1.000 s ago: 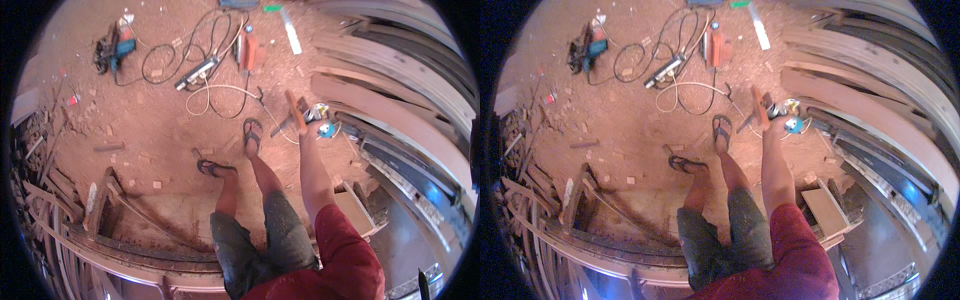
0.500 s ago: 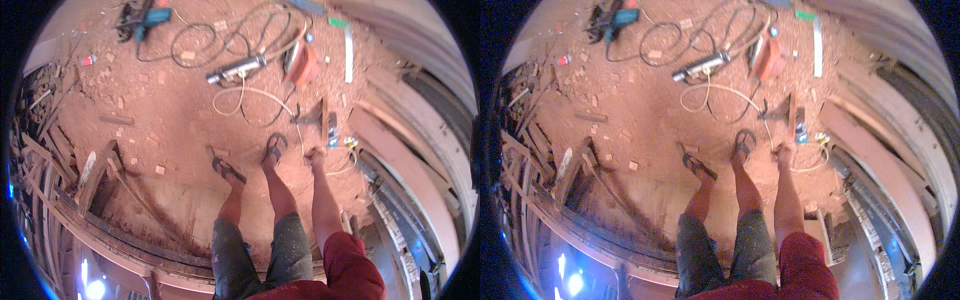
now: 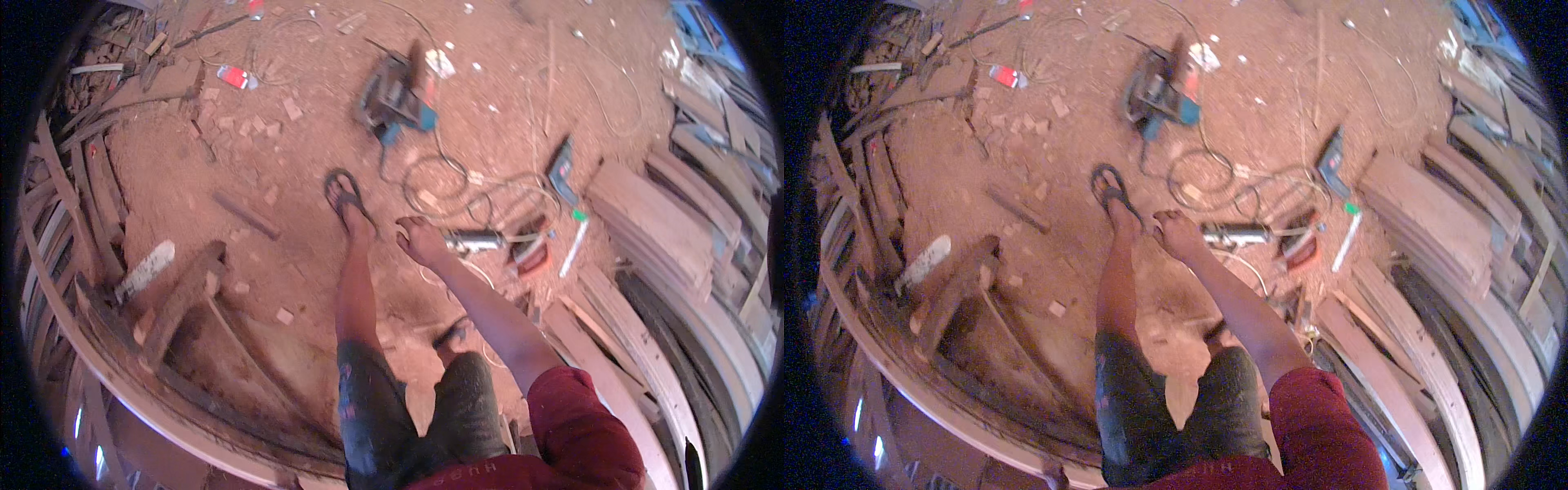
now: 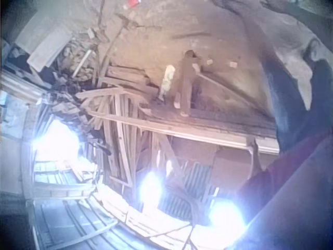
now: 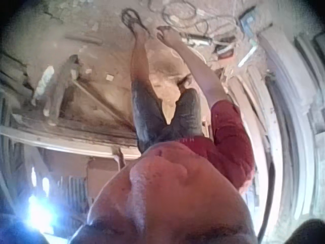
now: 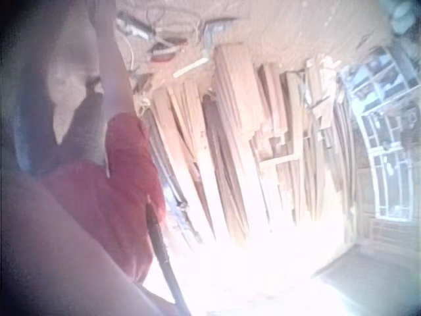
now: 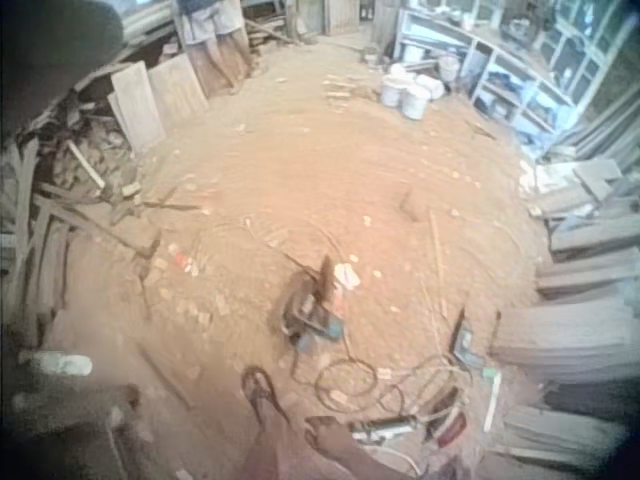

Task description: The person uses a router to smooth the edges of a long wooden beam and then cuts the end of a beam using a circular saw.

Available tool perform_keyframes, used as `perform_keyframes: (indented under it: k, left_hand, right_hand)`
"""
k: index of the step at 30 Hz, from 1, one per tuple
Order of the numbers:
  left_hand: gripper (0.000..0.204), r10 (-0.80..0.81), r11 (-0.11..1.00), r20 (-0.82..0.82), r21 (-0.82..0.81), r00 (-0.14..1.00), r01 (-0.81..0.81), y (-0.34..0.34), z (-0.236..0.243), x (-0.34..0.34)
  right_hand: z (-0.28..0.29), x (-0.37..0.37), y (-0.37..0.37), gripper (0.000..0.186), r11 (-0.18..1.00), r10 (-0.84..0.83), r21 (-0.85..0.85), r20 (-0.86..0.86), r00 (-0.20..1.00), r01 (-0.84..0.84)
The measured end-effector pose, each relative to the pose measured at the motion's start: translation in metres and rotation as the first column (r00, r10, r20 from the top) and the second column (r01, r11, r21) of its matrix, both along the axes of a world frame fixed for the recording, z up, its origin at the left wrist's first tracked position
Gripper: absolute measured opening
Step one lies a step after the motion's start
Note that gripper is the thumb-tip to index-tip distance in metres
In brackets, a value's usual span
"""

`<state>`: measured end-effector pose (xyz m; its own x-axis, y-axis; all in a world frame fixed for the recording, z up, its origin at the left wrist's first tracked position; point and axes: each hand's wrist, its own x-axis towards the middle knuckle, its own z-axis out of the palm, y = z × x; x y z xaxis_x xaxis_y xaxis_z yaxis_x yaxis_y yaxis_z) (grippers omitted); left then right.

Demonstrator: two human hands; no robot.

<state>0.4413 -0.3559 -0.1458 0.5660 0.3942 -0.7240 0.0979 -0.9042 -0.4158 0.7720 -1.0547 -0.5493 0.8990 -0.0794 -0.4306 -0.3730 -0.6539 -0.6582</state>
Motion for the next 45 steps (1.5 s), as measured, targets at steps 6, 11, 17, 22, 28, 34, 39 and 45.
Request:
perform_keyframes:
  k: [6,11,17,22,28,34,39,45]
  left_hand:
    - [0.061,0.863,0.461,0.238,-0.005,0.447,-0.887,-0.129,-0.042,0.131]
    - [0.058,0.943,0.194,0.267,0.042,0.198,-0.98,-0.151,-0.042,0.163]
    - [0.056,0.9,-0.103,0.433,0.085,-0.057,-0.991,-0.134,0.025,0.083]
    - [0.037,0.941,0.301,0.07,-0.615,0.33,-0.729,-0.228,-0.104,0.281]
    - [0.039,0.798,0.007,-0.141,-0.97,0.586,-0.243,-0.377,-0.015,0.584]
    - [0.059,0.23,0.483,0.494,-0.806,0.838,0.343,-0.406,0.063,0.612]
    - [0.04,0.127,0.663,0.433,-0.706,0.893,0.248,-0.351,0.13,0.624]
    - [0.035,0.354,0.669,0.605,-0.697,0.713,0.259,-0.307,0.128,0.649]
  right_hand:
    - [-0.177,0.229,0.03,0.037,0.634,0.358,-0.582,-0.362,0.86,-0.509]
    - [-0.284,0.23,-0.021,0.042,0.786,-0.09,-0.618,-0.108,0.99,0.004]
    - [-0.023,0.338,-0.029,0.086,0.705,0.319,-0.398,-0.562,0.763,-0.588]
    - [0.235,0.347,-0.094,0.081,0.887,0.393,-0.16,-0.232,0.89,-0.433]
    - [0.516,0.32,0.013,0.084,0.959,0.271,0.04,-0.427,0.863,-0.281]
    - [0.685,0.318,0.104,0.076,0.85,0.495,0.04,-0.4,0.771,-0.525]
    - [0.74,0.335,0.157,0.074,0.665,0.742,0.096,-0.202,0.639,-0.741]
    - [0.772,0.376,0.2,0.077,0.454,0.885,-0.036,-0.094,0.455,-0.89]
